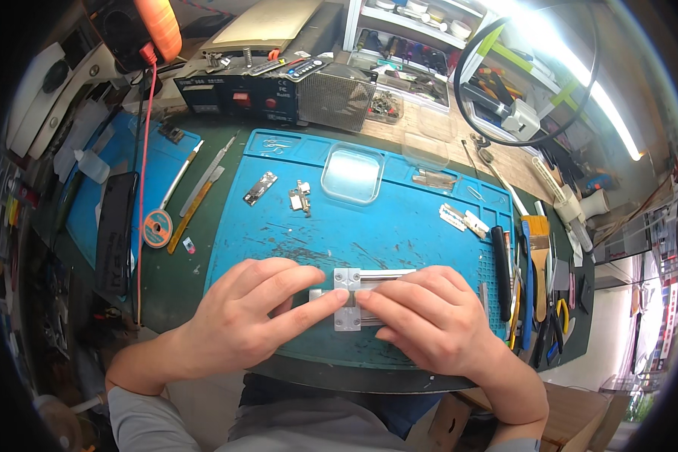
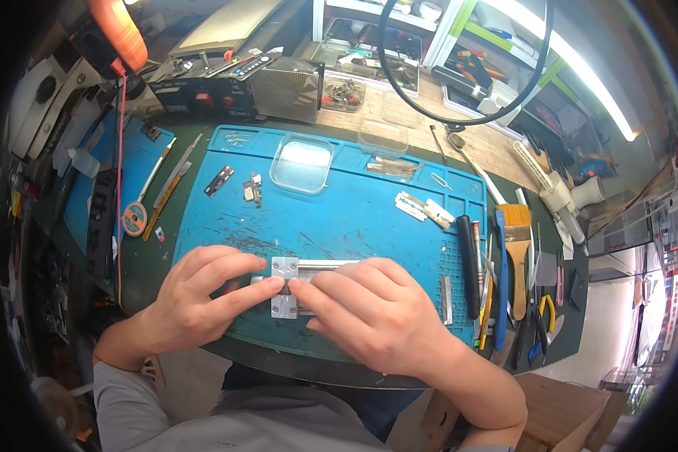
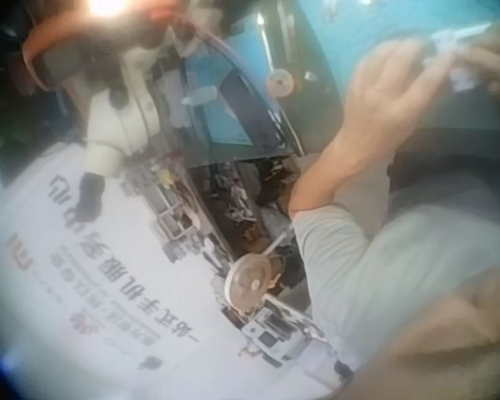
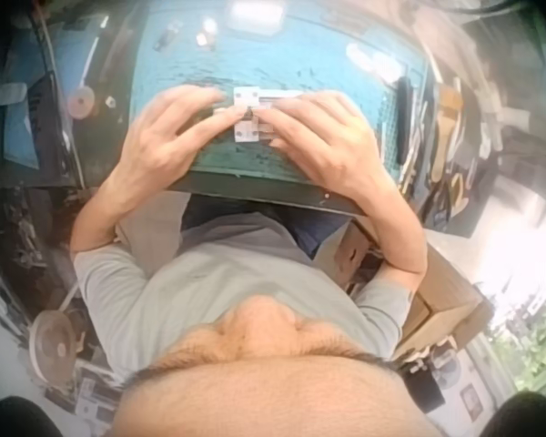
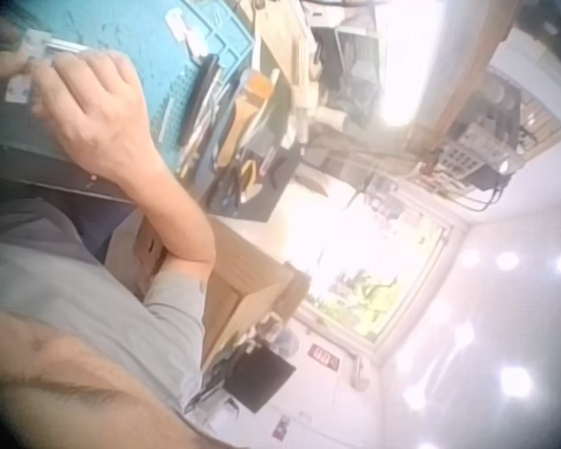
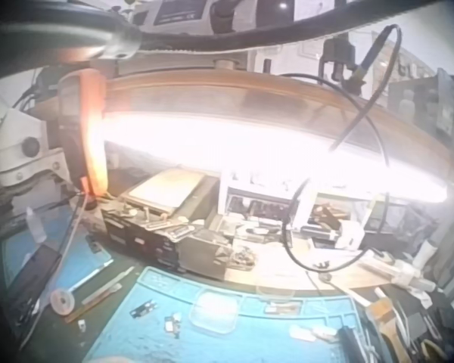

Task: The person assembles a small metal mechanical component on a blue workbench, using a screwdriver to tighten screws and a red marker to make alignment marks. The person repeatedly adjusts and repositions the component while working.

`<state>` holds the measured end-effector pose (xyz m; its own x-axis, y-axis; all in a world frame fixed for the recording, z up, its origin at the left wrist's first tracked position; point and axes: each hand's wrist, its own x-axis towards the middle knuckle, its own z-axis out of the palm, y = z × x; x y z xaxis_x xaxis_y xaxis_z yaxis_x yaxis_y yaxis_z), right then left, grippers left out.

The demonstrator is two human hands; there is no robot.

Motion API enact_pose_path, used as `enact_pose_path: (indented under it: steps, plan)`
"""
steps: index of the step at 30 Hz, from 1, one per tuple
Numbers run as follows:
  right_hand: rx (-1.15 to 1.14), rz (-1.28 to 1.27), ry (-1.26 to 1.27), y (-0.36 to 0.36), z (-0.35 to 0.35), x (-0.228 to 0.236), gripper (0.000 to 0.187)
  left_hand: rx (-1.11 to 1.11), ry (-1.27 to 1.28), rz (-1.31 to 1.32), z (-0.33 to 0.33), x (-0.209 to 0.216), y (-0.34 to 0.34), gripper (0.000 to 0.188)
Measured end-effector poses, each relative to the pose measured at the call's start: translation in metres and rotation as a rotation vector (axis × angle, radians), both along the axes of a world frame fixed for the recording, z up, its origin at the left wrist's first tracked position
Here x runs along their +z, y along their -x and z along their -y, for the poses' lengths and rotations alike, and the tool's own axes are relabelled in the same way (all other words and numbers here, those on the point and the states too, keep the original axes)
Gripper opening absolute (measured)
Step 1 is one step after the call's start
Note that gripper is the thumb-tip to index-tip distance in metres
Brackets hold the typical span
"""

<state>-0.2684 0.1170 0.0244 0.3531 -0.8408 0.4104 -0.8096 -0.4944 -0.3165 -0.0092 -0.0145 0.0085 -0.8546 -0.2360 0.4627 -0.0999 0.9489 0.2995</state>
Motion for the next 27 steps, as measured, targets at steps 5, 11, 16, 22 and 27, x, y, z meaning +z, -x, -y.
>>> enact_pose_path:
  steps: [5, 11, 16, 22, 27]
  plan:
    - [0.002, 0.035, 0.013, 0.0016, 0.0014, 0.0026, 0.044, 0.001, 0.024, -0.007, 0.0007, -0.0023, -0.0007, 0.061]
    - [0.017, 0.046, 0.043, 0.0009, 0.0015, -0.0006, 0.043, 0.004, 0.020, -0.006, 0.0005, -0.0031, -0.0010, 0.061]
    - [0.013, 0.013, 0.055, 0.0004, 0.0010, -0.0015, 0.043, -0.006, 0.020, -0.008, 0.0007, -0.0024, -0.0006, 0.061]
    - [0.012, 0.010, 0.044, -0.0003, 0.0002, -0.0013, 0.042, -0.022, 0.029, -0.020, 0.0010, -0.0025, -0.0010, 0.060]
    - [0.009, 0.017, 0.045, -0.0005, 0.0000, -0.0016, 0.043, -0.017, 0.037, -0.014, 0.0015, -0.0034, -0.0010, 0.056]
